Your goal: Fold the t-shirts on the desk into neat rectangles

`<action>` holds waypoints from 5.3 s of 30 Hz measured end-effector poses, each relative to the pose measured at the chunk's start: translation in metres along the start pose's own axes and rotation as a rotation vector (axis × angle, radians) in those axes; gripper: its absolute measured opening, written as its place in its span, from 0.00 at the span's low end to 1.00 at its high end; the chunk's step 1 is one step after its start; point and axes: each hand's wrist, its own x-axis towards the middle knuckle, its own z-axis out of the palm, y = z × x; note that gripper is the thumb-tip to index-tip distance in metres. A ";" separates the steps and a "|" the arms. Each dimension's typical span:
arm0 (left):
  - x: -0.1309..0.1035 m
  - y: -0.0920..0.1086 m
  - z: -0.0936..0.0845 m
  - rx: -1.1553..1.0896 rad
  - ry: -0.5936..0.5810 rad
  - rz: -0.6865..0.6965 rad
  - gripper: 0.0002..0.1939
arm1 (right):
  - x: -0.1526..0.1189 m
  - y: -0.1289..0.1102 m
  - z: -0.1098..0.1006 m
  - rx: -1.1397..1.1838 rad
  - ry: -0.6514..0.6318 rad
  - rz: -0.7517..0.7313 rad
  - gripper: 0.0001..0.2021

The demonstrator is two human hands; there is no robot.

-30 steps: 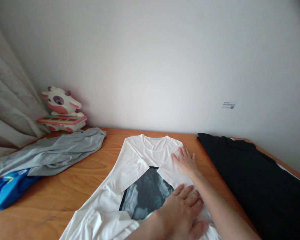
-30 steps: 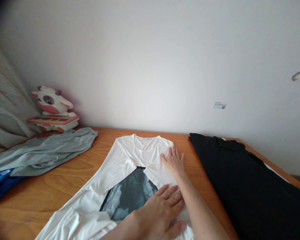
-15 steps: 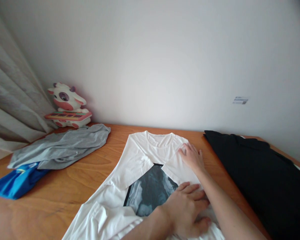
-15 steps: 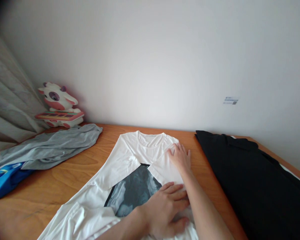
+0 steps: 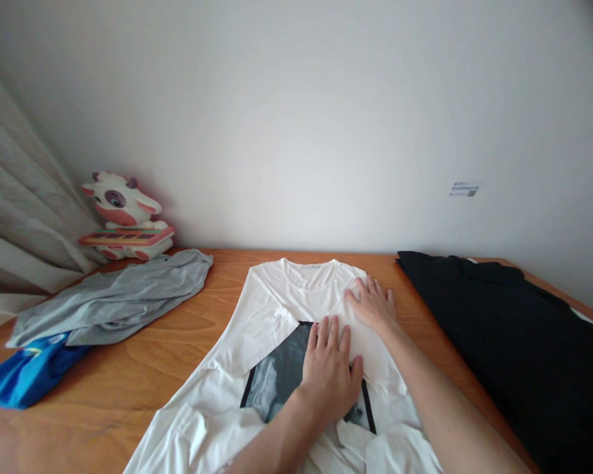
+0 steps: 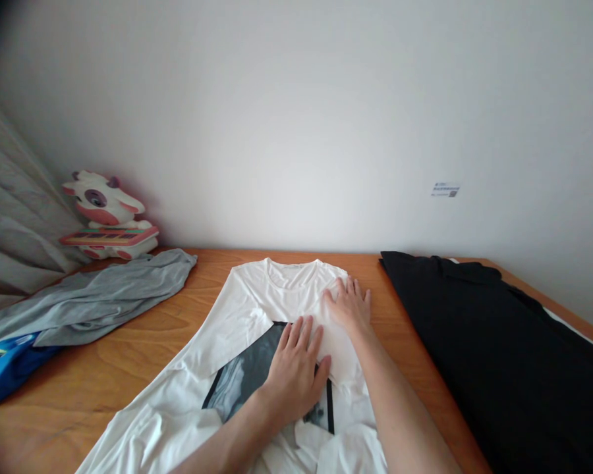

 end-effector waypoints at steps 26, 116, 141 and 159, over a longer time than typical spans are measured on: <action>-0.004 0.002 -0.007 -0.060 -0.044 -0.039 0.35 | 0.000 0.011 0.002 -0.006 0.347 -0.064 0.19; 0.012 -0.047 -0.014 0.091 0.064 -0.097 0.26 | -0.115 0.028 -0.014 0.116 -0.042 -0.502 0.28; -0.169 -0.142 -0.146 -0.228 -0.184 -0.065 0.13 | -0.193 0.057 -0.083 0.512 -0.279 -0.621 0.20; -0.175 -0.170 -0.163 -0.295 -0.140 -0.165 0.19 | -0.223 0.088 -0.068 1.003 -0.331 -0.307 0.23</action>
